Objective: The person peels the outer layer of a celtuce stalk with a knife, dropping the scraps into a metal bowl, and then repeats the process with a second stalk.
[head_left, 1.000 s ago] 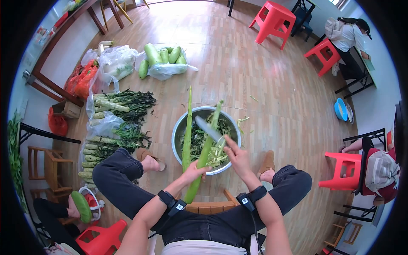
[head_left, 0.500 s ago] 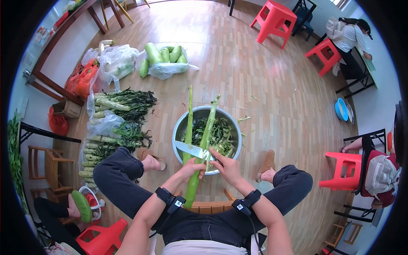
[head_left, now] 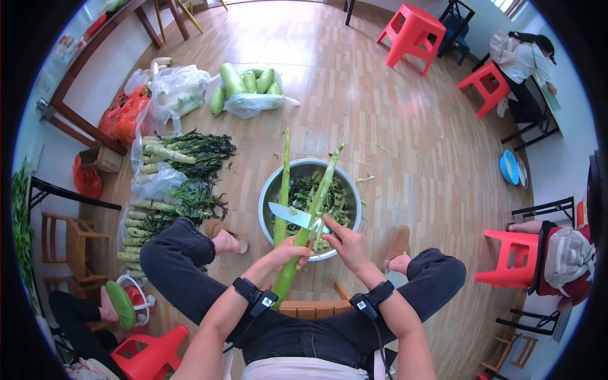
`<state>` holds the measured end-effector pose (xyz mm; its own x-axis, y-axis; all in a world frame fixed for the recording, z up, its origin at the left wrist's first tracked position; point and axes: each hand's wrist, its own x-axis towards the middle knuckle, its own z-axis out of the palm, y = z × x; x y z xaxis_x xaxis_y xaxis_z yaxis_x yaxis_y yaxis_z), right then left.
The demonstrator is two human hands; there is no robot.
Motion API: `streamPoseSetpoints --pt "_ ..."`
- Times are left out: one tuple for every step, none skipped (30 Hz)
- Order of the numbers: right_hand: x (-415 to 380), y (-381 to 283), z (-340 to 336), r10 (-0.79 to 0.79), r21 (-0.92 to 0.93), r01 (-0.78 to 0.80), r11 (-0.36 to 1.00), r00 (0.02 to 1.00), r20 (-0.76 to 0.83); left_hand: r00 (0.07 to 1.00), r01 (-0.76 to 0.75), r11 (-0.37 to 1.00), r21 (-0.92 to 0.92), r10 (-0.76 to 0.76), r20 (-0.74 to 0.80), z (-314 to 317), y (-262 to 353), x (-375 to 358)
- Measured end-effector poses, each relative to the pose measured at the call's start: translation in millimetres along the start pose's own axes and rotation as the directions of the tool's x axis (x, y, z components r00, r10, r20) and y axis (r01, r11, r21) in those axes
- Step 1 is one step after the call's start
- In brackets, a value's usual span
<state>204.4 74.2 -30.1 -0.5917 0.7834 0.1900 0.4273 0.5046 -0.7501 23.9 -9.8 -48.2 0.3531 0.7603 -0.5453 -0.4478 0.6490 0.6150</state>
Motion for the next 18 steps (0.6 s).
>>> streamPoseSetpoints --pt "0.5 -2.1 -1.5 0.002 -0.001 -0.002 1.0 1.0 -0.002 1.0 -0.004 1.0 0.001 0.004 0.014 -0.1 -0.3 0.1" --pt "1.1 -3.2 -2.0 0.003 -0.001 -0.003 1.0 1.0 -0.004 1.0 -0.007 1.0 0.003 0.007 0.027 -0.5 -0.6 -0.2" --pt "2.0 -2.5 -2.2 0.002 -0.001 -0.002 1.0 1.0 -0.003 1.0 -0.008 1.0 0.002 0.008 0.026 -0.9 -0.9 -0.3" --pt "3.1 -0.7 -2.7 -0.01 0.004 0.01 1.0 1.0 -0.016 1.0 -0.009 1.0 0.012 0.009 0.03 -1.2 -1.1 -0.2" --pt "3.9 0.5 -3.2 -0.021 0.008 0.021 1.0 0.999 -0.029 0.999 -0.01 1.0 0.023 0.009 0.035 -1.4 -0.7 -0.3" --pt "3.9 2.1 -3.2 -0.021 0.007 0.021 1.0 0.999 -0.029 0.999 -0.011 1.0 0.023 0.01 0.036 -1.1 -0.6 -0.2" --pt "3.8 3.8 -3.0 -0.026 0.002 0.026 1.0 0.999 -0.03 0.999 -0.012 1.0 0.015 0.011 0.039 -0.8 -0.5 -0.3" --pt "3.9 4.8 -3.1 -0.032 -0.002 0.032 0.999 0.999 -0.03 0.999 -0.013 1.0 0.006 0.013 0.042 -0.6 -0.5 -0.4" --pt "4.4 4.3 -4.1 -0.033 -0.002 0.033 0.999 0.999 -0.03 0.999 -0.014 1.0 0.007 0.014 0.042 -0.4 -0.5 -0.4" --pt "5.1 3.3 -5.3 -0.042 -0.019 0.042 0.999 0.999 -0.029 0.999 -0.014 1.0 -0.003 0.014 0.047 -0.2 -0.6 -0.5" --pt "5.7 2.8 -6.1 -0.051 -0.035 0.05 0.998 0.998 -0.027 0.999 -0.013 1.0 -0.012 0.013 0.051 0.0 -0.7 -0.6" --pt "5.8 3.2 -6.6 -0.051 -0.035 0.051 0.998 0.998 -0.028 0.999 -0.014 1.0 -0.011 0.014 0.051 0.6 -0.9 -0.5" --pt "6.0 3.9 -7.2 -0.059 -0.059 0.058 0.997 0.998 -0.02 0.999 -0.015 1.0 -0.026 0.017 0.05 1.2 -0.9 -0.4" --pt "6.2 4.4 -7.8 -0.066 -0.083 0.065 0.994 0.998 -0.013 0.999 -0.017 0.999 -0.04 0.019 0.048 1.8 -1.1 -0.2" --pt "6.5 4.0 -8.4 -0.066 -0.083 0.065 0.994 0.998 -0.013 0.999 -0.017 0.999 -0.04 0.019 0.048 1.8 -1.8 0.2" --pt "7.1 3.0 -9.3 -0.068 -0.069 0.066 0.995 0.997 -0.021 0.998 -0.019 0.999 -0.038 0.021 0.051 1.4 -2.7 0.7" --pt "7.6 2.5 -10.0 -0.069 -0.055 0.068 0.996 0.997 -0.03 0.998 -0.022 0.999 -0.036 0.024 0.054 1.2 -3.4 0.8" --pt "8.1 3.7 -9.8 -0.069 -0.055 0.068 0.996 0.997 -0.031 0.998 -0.022 0.999 -0.035 0.023 0.054 1.5 -3.1 0.3"
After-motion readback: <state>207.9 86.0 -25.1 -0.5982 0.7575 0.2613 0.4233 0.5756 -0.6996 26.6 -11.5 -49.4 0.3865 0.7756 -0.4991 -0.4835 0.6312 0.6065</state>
